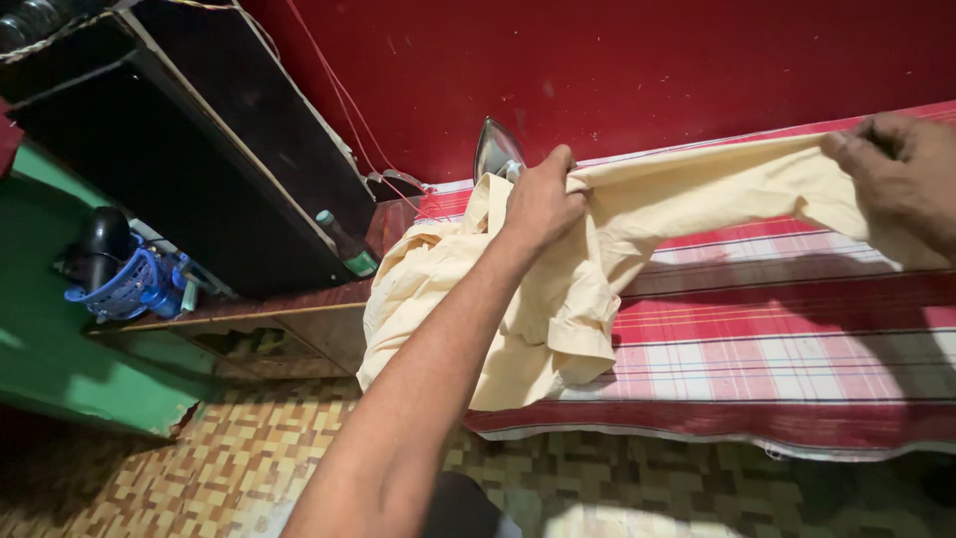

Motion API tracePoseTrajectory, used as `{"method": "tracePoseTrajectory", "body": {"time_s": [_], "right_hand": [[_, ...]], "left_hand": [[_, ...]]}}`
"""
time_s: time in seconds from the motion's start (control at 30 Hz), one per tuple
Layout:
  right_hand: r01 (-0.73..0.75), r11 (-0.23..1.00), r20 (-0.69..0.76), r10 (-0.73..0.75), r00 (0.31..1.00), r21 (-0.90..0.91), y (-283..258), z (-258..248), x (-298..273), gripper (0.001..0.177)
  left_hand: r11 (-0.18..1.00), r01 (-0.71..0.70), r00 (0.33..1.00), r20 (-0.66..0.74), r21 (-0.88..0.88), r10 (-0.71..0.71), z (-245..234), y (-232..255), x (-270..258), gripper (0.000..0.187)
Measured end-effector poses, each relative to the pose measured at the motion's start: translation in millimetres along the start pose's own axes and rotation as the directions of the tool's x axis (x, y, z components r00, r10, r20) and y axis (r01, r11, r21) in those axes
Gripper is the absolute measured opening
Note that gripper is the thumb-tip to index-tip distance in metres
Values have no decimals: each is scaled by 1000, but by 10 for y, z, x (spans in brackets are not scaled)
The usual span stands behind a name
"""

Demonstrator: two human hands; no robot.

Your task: The person irons a light-colored shirt on a table covered with a red and white checkered cloth. They use an electric iron to smooth the fabric, frequently adjusting and repositioning the shirt to iron different sections.

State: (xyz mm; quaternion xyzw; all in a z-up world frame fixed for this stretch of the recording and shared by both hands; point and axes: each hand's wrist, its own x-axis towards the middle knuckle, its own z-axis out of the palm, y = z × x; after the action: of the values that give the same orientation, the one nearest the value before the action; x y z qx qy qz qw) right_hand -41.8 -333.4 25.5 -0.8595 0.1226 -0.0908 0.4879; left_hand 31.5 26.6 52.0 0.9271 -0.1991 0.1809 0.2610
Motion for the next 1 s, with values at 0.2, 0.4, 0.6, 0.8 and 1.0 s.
{"method": "tracePoseTrajectory", "body": {"time_s": [0.2,0.4,0.6,0.8,1.0], "right_hand": [[-36,907,291,172,941,-420,93,-39,253,37],[277,640,-94,-482,871,-717,614,41,354,21],[47,961,237,19,971,-272,1543,223,956,15],[289,640,270,-131,954,-712,2663,309,1033,12],[316,552,243,-202,949,-772,2581,187,994,20]], "left_hand": [[992,127,991,-46,-24,-128,-144,-70,117,29],[983,-96,937,-348,-155,36,-104,-7,12,25],[852,-523,833,196,-24,517,189,-58,-639,40],[918,-343,770,619,197,155,208,28,-782,38],[919,-356,734,659,170,163,267,-15,-781,37]]}}
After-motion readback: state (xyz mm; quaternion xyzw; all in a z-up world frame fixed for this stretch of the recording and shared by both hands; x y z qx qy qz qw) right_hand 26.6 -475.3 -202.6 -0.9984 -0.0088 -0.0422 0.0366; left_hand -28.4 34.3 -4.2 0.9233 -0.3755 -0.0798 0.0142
